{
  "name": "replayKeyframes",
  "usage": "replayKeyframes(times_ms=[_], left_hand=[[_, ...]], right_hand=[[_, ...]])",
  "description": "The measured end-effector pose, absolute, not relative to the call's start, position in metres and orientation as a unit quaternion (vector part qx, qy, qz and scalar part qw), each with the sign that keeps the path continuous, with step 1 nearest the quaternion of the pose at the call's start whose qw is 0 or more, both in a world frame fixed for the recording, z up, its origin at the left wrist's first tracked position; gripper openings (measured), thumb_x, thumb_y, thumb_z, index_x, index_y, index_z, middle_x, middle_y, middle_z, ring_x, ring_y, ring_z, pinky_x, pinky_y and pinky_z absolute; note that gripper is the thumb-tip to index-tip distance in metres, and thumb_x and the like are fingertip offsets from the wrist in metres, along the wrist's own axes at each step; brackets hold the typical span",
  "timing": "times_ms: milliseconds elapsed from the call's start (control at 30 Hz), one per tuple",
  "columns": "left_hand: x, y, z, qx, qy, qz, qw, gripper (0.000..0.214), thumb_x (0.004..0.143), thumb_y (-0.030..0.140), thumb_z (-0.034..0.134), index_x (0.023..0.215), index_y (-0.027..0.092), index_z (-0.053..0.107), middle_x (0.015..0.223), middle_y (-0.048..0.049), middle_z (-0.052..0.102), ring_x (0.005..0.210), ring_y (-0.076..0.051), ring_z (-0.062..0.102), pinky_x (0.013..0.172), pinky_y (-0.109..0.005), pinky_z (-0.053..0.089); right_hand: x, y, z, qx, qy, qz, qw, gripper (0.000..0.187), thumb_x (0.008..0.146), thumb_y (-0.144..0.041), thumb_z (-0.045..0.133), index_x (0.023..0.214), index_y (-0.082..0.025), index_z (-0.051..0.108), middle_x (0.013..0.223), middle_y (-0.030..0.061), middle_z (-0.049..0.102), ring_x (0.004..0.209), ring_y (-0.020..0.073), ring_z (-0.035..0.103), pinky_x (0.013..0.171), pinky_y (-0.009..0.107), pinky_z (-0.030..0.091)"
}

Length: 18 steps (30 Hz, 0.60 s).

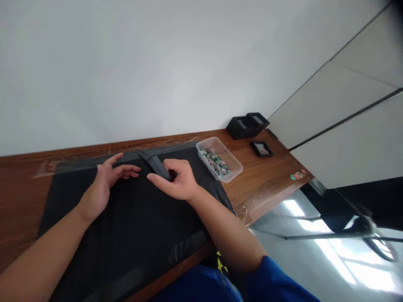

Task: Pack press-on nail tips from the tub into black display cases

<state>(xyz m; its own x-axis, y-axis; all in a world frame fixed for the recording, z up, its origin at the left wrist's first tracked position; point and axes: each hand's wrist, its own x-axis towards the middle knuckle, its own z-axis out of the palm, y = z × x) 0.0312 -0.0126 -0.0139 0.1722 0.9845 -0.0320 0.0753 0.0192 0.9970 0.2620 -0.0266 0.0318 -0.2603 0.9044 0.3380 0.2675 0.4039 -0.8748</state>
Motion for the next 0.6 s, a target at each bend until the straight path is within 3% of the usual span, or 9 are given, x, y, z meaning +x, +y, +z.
replayKeyframes(times_ms=[167, 300, 433, 600], left_hand=[[0.025, -0.011, -0.014, 0.523, 0.453, 0.438, 0.574, 0.084, 0.096, 0.078, 0.014, 0.151, 0.018, 0.035, 0.116, -0.0149, 0.073, 0.106, -0.032, 0.065, 0.099, -0.047, 0.043], [0.023, -0.011, -0.011, 0.516, 0.443, 0.453, 0.577, 0.093, 0.092, 0.082, 0.003, 0.143, 0.017, 0.046, 0.109, -0.0159, 0.075, 0.102, -0.034, 0.066, 0.098, -0.048, 0.045], [0.025, -0.011, -0.008, 0.523, 0.456, 0.443, 0.567, 0.093, 0.092, 0.080, -0.002, 0.137, 0.019, 0.051, 0.107, -0.0144, 0.075, 0.101, -0.033, 0.066, 0.100, -0.048, 0.045], [0.026, -0.011, -0.011, 0.556, 0.469, 0.424, 0.540, 0.092, 0.093, 0.077, -0.005, 0.134, 0.022, 0.055, 0.107, -0.0124, 0.076, 0.103, -0.034, 0.066, 0.101, -0.047, 0.044]], right_hand=[[0.281, -0.047, 0.064, -0.450, -0.752, 0.177, 0.447, 0.056, 0.086, -0.054, 0.064, 0.058, -0.024, 0.025, 0.055, -0.0035, 0.034, 0.054, 0.0118, 0.033, 0.056, 0.029, 0.030], [0.335, -0.068, 0.086, -0.467, -0.747, -0.001, 0.473, 0.047, 0.088, -0.042, 0.065, 0.058, -0.024, 0.033, 0.053, -0.0044, 0.036, 0.049, 0.0110, 0.034, 0.050, 0.028, 0.031], [0.415, -0.087, 0.086, -0.492, -0.688, -0.260, 0.467, 0.023, 0.084, -0.030, 0.073, 0.072, -0.023, 0.055, 0.076, 0.0037, 0.064, 0.065, 0.0156, 0.060, 0.057, 0.028, 0.047], [0.472, -0.115, 0.078, -0.454, -0.671, -0.441, 0.386, 0.015, 0.082, -0.023, 0.076, 0.086, -0.024, 0.062, 0.088, 0.0050, 0.070, 0.078, 0.0185, 0.067, 0.070, 0.032, 0.056]])
